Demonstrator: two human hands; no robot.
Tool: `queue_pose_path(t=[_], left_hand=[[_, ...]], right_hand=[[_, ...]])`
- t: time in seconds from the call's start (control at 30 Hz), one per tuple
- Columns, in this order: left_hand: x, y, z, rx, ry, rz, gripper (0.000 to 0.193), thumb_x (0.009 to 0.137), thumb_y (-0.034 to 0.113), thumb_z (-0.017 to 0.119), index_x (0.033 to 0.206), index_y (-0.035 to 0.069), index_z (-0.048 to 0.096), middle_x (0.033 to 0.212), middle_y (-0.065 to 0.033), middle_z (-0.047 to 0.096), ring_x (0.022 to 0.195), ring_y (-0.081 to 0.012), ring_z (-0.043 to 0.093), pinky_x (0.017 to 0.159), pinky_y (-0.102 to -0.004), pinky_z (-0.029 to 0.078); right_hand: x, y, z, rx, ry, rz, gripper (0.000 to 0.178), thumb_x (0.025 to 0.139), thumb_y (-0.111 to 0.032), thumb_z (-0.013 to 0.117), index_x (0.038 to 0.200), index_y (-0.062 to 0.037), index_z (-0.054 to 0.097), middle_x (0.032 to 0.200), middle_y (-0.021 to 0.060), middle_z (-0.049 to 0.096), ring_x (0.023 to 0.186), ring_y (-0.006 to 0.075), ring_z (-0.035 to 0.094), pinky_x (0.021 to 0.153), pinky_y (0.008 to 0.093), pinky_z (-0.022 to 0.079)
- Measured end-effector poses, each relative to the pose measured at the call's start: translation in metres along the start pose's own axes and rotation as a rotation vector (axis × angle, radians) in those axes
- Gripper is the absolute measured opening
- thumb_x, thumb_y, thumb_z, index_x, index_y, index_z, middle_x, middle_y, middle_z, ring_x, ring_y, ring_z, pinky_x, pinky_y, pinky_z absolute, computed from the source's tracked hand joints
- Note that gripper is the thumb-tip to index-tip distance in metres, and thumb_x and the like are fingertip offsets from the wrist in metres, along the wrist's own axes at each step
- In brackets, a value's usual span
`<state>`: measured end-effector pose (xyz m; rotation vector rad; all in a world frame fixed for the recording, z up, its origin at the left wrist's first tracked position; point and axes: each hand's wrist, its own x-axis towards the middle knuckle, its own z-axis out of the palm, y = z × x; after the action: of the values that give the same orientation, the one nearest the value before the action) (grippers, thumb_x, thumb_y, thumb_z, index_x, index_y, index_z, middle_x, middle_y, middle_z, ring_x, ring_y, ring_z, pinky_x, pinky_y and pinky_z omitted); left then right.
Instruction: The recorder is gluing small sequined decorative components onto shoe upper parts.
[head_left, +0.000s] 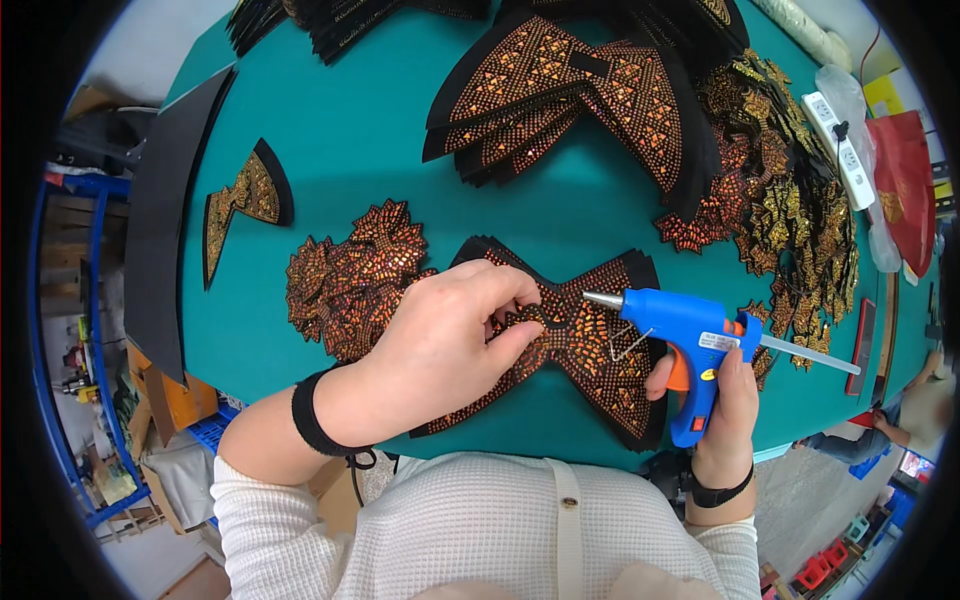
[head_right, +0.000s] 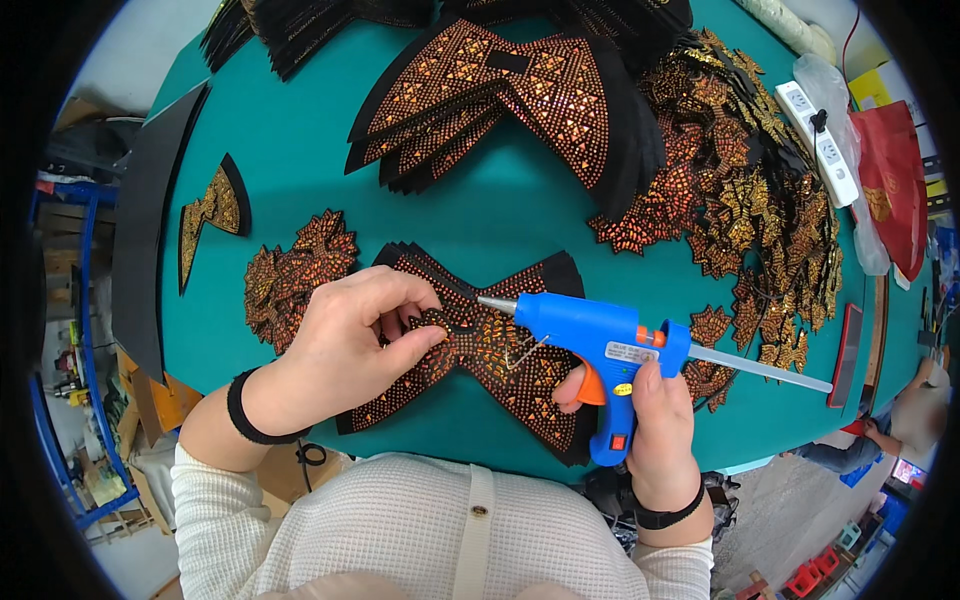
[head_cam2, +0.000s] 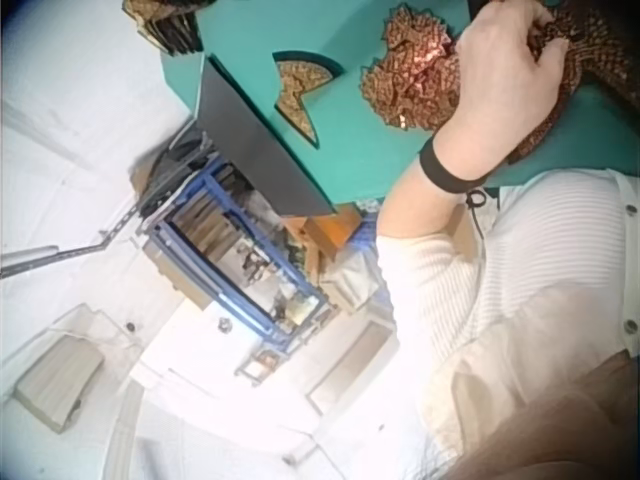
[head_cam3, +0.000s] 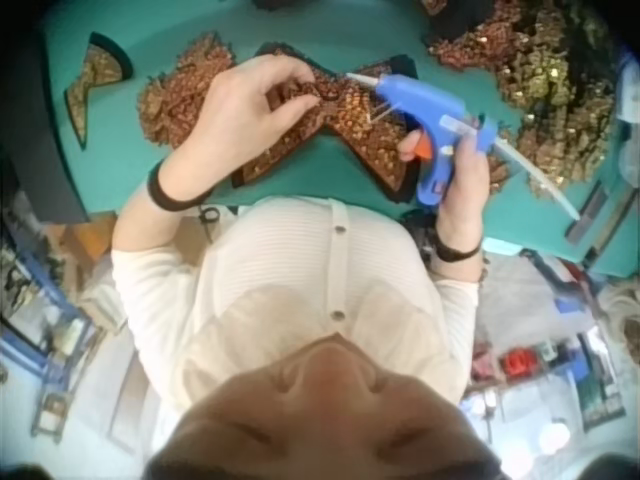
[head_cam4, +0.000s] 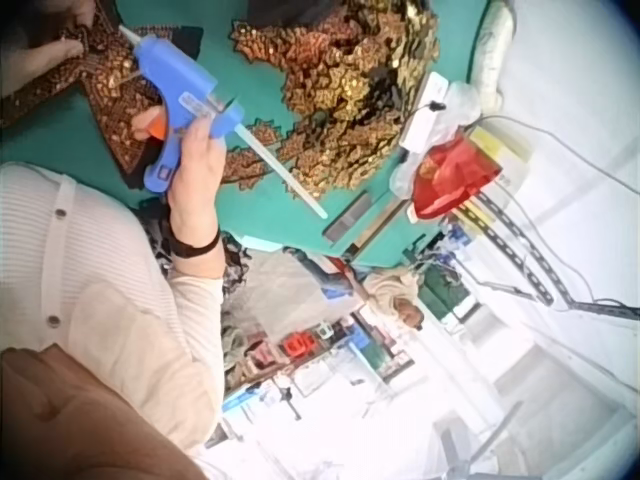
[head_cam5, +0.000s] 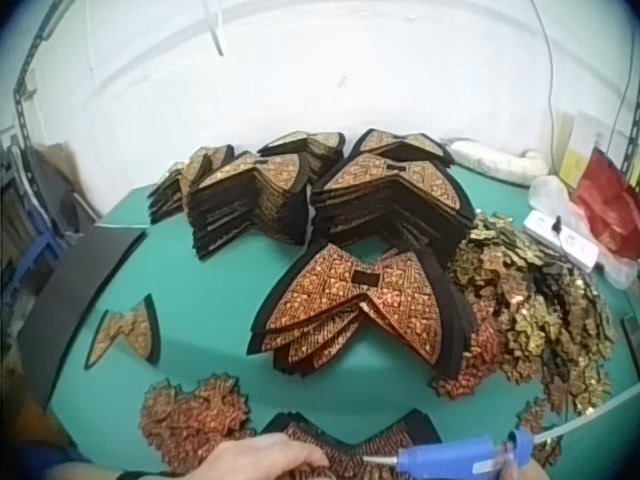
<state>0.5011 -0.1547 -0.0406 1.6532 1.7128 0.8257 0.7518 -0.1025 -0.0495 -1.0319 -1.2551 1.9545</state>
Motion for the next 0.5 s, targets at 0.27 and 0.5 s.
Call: queue_pose_path(t=[0.27, 0.5], left_hand=[[0.0028, -0.0011, 0.0008, 0.029, 0.029, 0.038, 0.023, 0.070, 0.004, 0.073, 0.091, 0.004, 0.062, 0.073, -0.0041, 0.054, 0.052, -0.0085, 0.052, 0.047, -0.0210, 0.045], [0.0027, -0.0011, 0.0013, 0.073, 0.047, 0.055, 0.024, 0.070, 0.004, 0.073, 0.091, 0.004, 0.062, 0.073, -0.0046, 0.054, 0.051, -0.0087, 0.052, 0.046, -0.0209, 0.044]], right_hand=[[-0.0009, 0.0002, 0.0005, 0.020, 0.001, -0.001, 0.058, 0.094, -0.046, 0.037, 0.117, 0.0067, 0.047, 0.084, 0.0162, 0.064, 0.075, 0.0225, 0.062, 0.072, 0.0337, 0.051], [-0.0008, 0.0015, 0.0000, 0.027, -0.012, -0.007, 0.058, 0.094, -0.046, 0.038, 0.117, 0.0067, 0.047, 0.084, 0.0165, 0.063, 0.076, 0.0222, 0.062, 0.072, 0.0334, 0.050]])
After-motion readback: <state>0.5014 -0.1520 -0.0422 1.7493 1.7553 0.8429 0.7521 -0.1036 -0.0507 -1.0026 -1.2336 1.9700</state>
